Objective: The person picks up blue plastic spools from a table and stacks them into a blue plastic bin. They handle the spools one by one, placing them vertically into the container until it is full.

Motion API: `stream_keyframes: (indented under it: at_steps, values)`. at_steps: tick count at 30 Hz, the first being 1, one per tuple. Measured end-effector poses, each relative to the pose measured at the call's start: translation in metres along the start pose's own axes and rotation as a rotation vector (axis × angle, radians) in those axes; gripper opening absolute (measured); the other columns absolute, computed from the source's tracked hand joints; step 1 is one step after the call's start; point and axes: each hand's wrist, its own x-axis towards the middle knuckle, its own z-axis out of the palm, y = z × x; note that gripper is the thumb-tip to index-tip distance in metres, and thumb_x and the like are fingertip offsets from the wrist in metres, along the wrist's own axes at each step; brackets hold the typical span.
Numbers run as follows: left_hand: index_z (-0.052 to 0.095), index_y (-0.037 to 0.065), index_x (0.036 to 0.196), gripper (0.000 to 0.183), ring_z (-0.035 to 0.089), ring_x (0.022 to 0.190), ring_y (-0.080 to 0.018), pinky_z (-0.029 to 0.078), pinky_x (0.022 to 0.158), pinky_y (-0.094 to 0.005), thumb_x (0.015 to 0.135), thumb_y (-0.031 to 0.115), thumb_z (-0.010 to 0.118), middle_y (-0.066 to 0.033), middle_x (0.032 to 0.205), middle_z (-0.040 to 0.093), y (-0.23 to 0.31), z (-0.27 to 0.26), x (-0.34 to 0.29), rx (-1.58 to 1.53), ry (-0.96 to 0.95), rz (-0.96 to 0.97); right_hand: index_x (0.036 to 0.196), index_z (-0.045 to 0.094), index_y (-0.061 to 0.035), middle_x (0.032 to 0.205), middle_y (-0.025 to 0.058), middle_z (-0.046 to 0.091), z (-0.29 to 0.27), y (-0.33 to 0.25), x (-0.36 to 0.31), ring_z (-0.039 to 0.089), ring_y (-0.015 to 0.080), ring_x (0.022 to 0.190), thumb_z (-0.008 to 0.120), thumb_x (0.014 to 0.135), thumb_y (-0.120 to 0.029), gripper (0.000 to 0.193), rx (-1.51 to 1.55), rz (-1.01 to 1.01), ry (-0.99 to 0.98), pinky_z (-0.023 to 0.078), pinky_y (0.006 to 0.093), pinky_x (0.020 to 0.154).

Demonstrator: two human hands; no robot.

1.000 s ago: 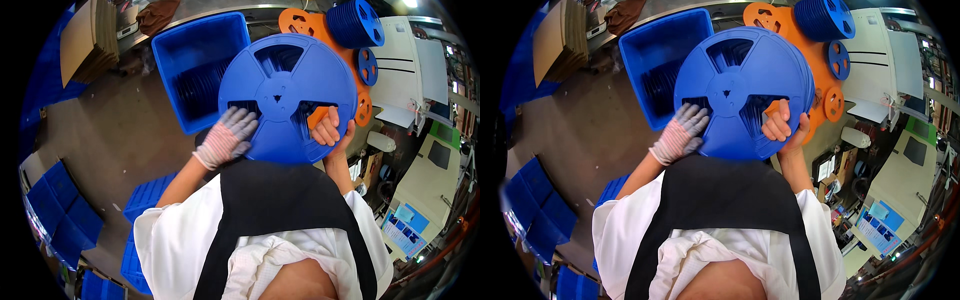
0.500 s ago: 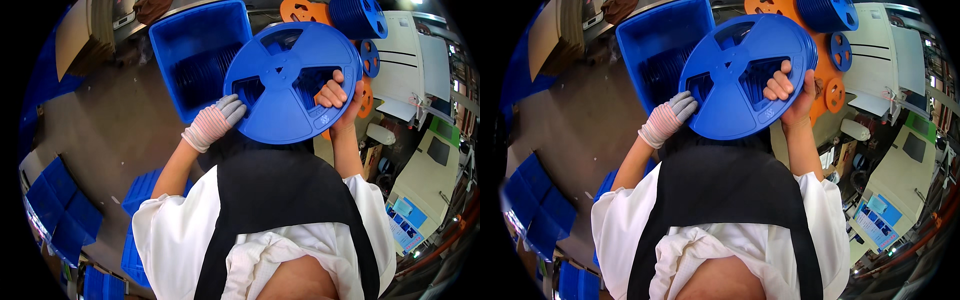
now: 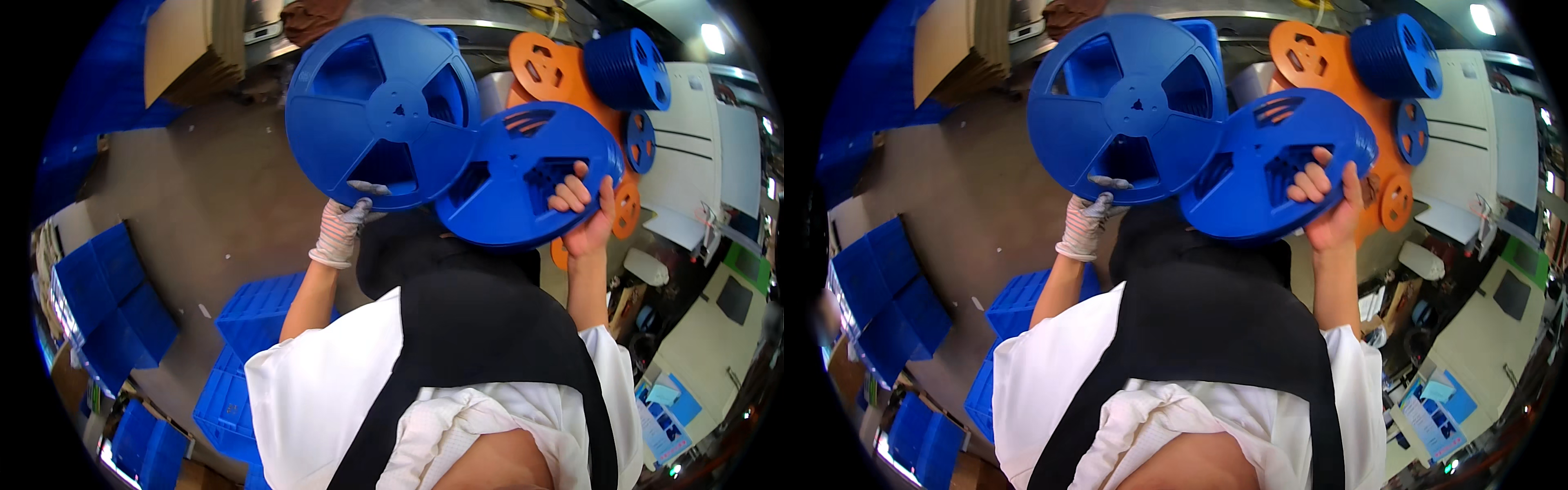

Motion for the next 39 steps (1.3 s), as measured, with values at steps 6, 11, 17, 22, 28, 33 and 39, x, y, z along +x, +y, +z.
stream_keyframes:
  at_steps: [6,11,17,22,28,33,39]
  values:
    - [0.057,0.006,0.115,0.024,0.064,0.109,-0.0321,0.059,0.088,-0.0480,0.092,0.010,0.064,-0.0160,0.112,0.065,-0.004,-0.037,-0.010,-0.173,0.066,-0.010,0.117,0.054,-0.0008,0.071,-0.0001,0.043,0.001,0.002,-0.004,0.042,0.0108,0.063,0.052,0.099,-0.035,0.039,-0.006,-0.005,0.001,0.037,0.0288,0.067]
    - [0.054,0.006,0.115,0.025,0.063,0.111,-0.0323,0.058,0.090,-0.0494,0.092,0.009,0.064,-0.0149,0.113,0.065,-0.010,-0.043,-0.014,-0.208,0.094,-0.019,0.117,0.053,-0.0003,0.072,0.0001,0.043,0.000,0.005,-0.005,0.042,0.0108,0.064,0.052,0.099,-0.034,0.038,-0.029,-0.002,0.025,0.037,0.0287,0.067]
    - [0.051,0.009,0.119,0.027,0.063,0.108,-0.0246,0.057,0.088,-0.0403,0.094,0.002,0.057,-0.0108,0.116,0.063,-0.032,-0.083,0.009,0.189,0.227,-0.007,0.117,0.052,-0.0003,0.074,0.0004,0.044,-0.002,0.006,-0.006,0.042,0.0113,0.066,0.051,0.099,-0.033,0.037,-0.028,0.007,0.061,0.038,0.0298,0.069]
    - [0.054,0.007,0.112,0.035,0.060,0.093,-0.0148,0.049,0.085,-0.0266,0.083,-0.011,0.062,-0.0063,0.100,0.063,-0.077,-0.131,0.045,0.384,0.296,-0.059,0.117,0.052,-0.0003,0.074,0.0006,0.044,-0.003,0.007,-0.006,0.042,0.0118,0.066,0.051,0.099,-0.032,0.037,-0.039,0.006,0.073,0.039,0.0305,0.069]
    - [0.059,0.005,0.103,0.034,0.060,0.079,-0.0148,0.051,0.075,-0.0279,0.075,0.006,0.078,-0.0054,0.089,0.066,-0.089,-0.155,0.076,0.872,0.258,-0.179,0.117,0.053,-0.0006,0.074,0.0009,0.044,-0.006,0.005,-0.010,0.042,0.0119,0.066,0.051,0.099,-0.032,0.036,-0.057,-0.007,0.110,0.039,0.0306,0.070]
    - [0.060,0.006,0.102,0.038,0.061,0.077,-0.0167,0.051,0.073,-0.0308,0.073,0.016,0.083,-0.0073,0.088,0.068,-0.088,-0.161,0.099,1.097,0.218,-0.252,0.117,0.053,0.0000,0.074,0.0010,0.044,-0.009,0.004,-0.013,0.042,0.0121,0.067,0.051,0.099,-0.032,0.037,-0.056,-0.031,0.119,0.039,0.0309,0.070]
    - [0.061,0.005,0.104,0.042,0.066,0.085,-0.0212,0.052,0.078,-0.0336,0.073,0.021,0.083,-0.0114,0.093,0.069,-0.100,-0.177,0.120,1.037,0.193,-0.372,0.117,0.053,0.0002,0.074,0.0012,0.045,-0.011,0.005,-0.018,0.042,0.0124,0.067,0.051,0.099,-0.032,0.038,-0.061,-0.069,0.151,0.039,0.0312,0.070]
